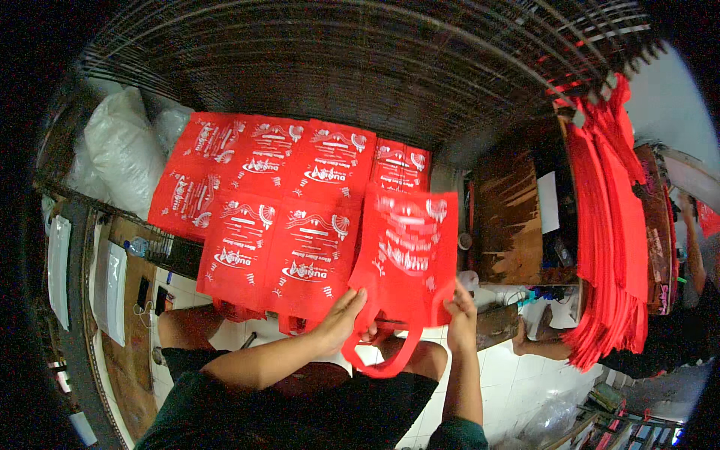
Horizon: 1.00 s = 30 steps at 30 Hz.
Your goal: The person sits on the floor and repeatedly picks up red tote bags, folds them, and places them into a neat stack. The person handles the bags one at a time, aligning them to form a growing pile.
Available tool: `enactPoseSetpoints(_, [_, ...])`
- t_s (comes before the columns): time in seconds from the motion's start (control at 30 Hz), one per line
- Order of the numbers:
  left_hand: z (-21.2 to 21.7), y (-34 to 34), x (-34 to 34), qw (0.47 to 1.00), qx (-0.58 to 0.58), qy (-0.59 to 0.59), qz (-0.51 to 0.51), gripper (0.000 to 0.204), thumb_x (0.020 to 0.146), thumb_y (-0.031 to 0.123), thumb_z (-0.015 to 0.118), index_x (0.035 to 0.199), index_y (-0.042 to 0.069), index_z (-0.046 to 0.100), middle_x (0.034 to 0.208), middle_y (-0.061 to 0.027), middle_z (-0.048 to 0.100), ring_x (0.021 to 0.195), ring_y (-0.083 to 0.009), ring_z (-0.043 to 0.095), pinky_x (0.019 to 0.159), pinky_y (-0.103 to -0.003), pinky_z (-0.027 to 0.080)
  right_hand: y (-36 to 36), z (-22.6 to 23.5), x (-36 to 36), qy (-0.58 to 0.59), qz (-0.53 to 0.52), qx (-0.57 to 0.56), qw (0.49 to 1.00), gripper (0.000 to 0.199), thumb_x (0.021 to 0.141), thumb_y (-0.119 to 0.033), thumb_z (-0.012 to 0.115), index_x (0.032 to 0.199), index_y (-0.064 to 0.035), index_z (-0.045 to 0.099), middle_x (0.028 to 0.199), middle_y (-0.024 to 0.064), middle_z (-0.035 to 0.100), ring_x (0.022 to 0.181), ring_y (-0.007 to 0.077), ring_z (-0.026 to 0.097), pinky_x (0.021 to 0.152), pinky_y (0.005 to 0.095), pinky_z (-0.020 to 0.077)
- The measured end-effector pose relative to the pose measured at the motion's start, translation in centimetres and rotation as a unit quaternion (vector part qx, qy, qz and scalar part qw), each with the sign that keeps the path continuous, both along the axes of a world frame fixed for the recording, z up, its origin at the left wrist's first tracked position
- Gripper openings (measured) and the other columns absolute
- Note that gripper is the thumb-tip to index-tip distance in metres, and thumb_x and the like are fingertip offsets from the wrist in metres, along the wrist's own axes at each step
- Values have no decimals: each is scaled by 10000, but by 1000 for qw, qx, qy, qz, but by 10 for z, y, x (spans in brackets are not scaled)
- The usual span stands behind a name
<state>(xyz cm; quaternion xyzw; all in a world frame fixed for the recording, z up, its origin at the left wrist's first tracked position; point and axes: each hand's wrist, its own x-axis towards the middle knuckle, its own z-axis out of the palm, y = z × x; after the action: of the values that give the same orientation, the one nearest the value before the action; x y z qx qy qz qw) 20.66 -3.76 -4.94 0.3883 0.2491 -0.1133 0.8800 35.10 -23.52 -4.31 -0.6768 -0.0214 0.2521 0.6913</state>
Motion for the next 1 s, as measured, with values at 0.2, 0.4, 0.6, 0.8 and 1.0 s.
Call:
enactPoseSetpoints(0.2, [-49,21,101,986,95,54,130,381,945,442,352,1000,73,424,838,-90,548,667,-167,593,529,-283,509,47,-117,123,2,-20,-15,1000,508,768,80,434,1262,-35,473,1173,74,559,1044,170,541,896,283,420])
enactPoseSetpoints(0.4, [-158,57,183,984,5,51,171,375,941,416,384,1121,87,385,1043,-94,514,681,-200,599,585,-328,539,101,-221,190,7,-80,-43,996,476,826,65,428,1278,-78,464,1081,64,592,963,145,560,833,271,433])
enactPoseSetpoints(0.6, [-198,66,193,978,-22,80,193,482,901,211,507,1314,152,265,1151,-82,505,786,-187,591,682,-350,535,113,-262,205,-23,-51,-60,997,458,778,69,405,1209,-51,504,1060,72,599,942,144,560,832,269,424])
enactPoseSetpoints(0.8, [-211,45,166,967,214,75,113,899,775,1,549,1415,153,-63,1265,-143,450,921,-251,588,801,-347,492,103,-289,216,-52,-68,-102,991,430,787,61,421,1195,-42,508,1047,88,604,922,151,572,794,274,446])
enactPoseSetpoints(1.0, [-196,41,144,895,422,142,-41,934,703,-39,502,1419,122,-76,1239,-260,459,1057,-373,522,851,-413,446,104,-288,217,-110,-81,-177,975,491,775,47,440,1244,-88,487,1000,97,627,878,161,588,781,286,457])
